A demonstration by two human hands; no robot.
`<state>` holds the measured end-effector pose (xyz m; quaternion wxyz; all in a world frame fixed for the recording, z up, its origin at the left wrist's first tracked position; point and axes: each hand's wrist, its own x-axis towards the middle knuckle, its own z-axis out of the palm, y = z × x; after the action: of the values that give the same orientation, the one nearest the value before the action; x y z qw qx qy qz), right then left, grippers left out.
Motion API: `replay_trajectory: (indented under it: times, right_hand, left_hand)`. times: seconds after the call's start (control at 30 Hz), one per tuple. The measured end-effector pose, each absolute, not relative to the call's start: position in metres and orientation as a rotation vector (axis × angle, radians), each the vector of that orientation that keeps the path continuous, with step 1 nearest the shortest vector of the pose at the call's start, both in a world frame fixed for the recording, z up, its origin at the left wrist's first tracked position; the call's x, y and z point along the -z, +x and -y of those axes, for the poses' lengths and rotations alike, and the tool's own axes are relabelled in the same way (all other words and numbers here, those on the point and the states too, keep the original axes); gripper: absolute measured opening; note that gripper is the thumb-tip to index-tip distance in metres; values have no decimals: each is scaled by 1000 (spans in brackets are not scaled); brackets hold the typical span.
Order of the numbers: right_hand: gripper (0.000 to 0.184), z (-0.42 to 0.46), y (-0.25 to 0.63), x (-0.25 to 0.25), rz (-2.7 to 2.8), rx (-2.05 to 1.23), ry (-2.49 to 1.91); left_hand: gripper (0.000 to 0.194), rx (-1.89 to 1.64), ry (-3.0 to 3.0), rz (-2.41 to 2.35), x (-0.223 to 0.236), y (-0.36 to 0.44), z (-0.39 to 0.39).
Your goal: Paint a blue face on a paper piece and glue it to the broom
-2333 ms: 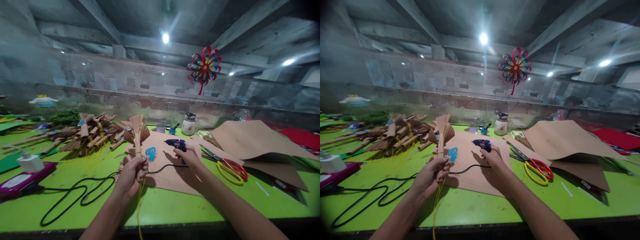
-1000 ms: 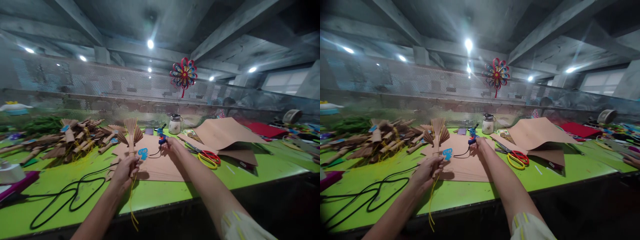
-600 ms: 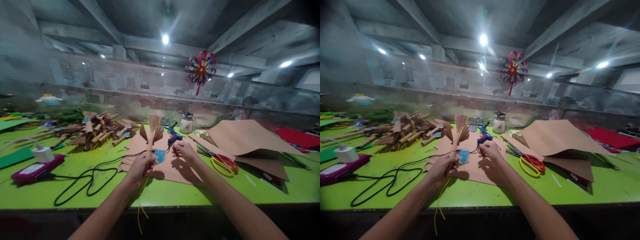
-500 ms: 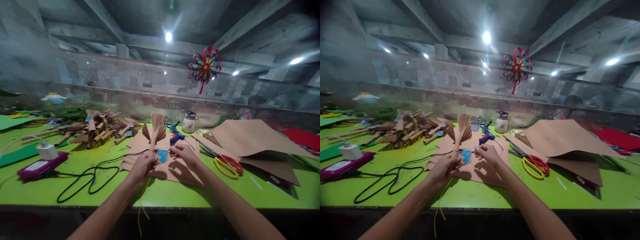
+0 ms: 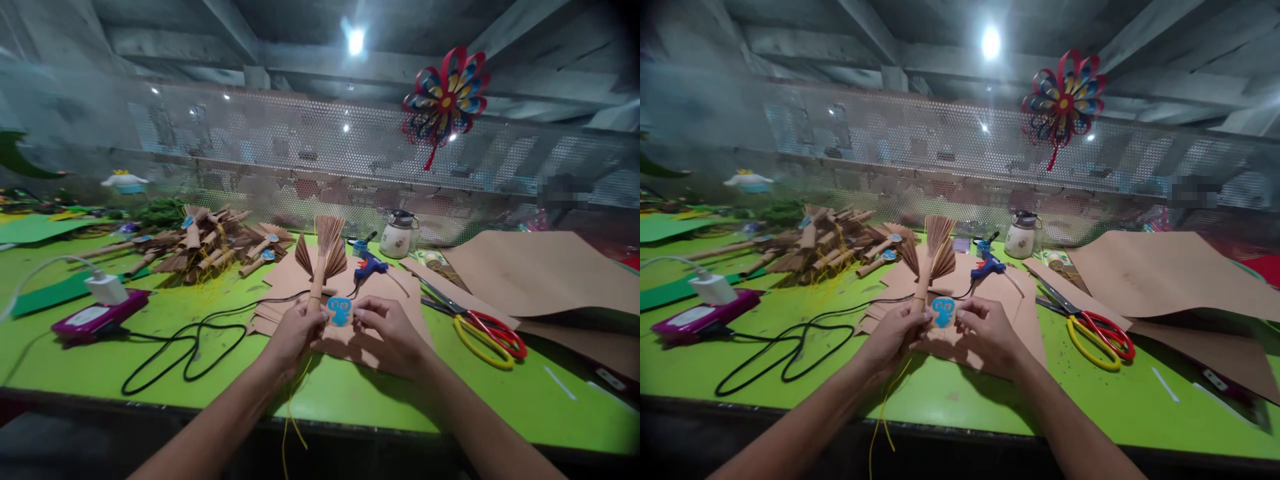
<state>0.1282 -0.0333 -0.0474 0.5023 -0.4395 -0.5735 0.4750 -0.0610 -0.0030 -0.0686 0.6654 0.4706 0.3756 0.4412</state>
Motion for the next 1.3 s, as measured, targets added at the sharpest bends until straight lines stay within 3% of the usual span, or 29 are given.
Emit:
replay_trajectory:
  times: [0.27, 0.57, 0.8, 1.3]
  right_hand:
    - [15, 38, 124, 48, 1328, -1013, -1181]
    - [22, 28, 143, 30, 1292, -1005, -874]
    - [32, 16, 113, 4, 1254, -1016, -998]
    - [42, 7, 104, 24, 1106, -1125, -1113]
  left_hand:
    - [24, -1008, 995, -836, 62, -59, 8]
    - [28, -953, 929, -803, 58, -56, 15]
    - [24, -924, 924, -801, 59, -53, 17]
    - [24, -902, 923, -805, 59, -52, 18]
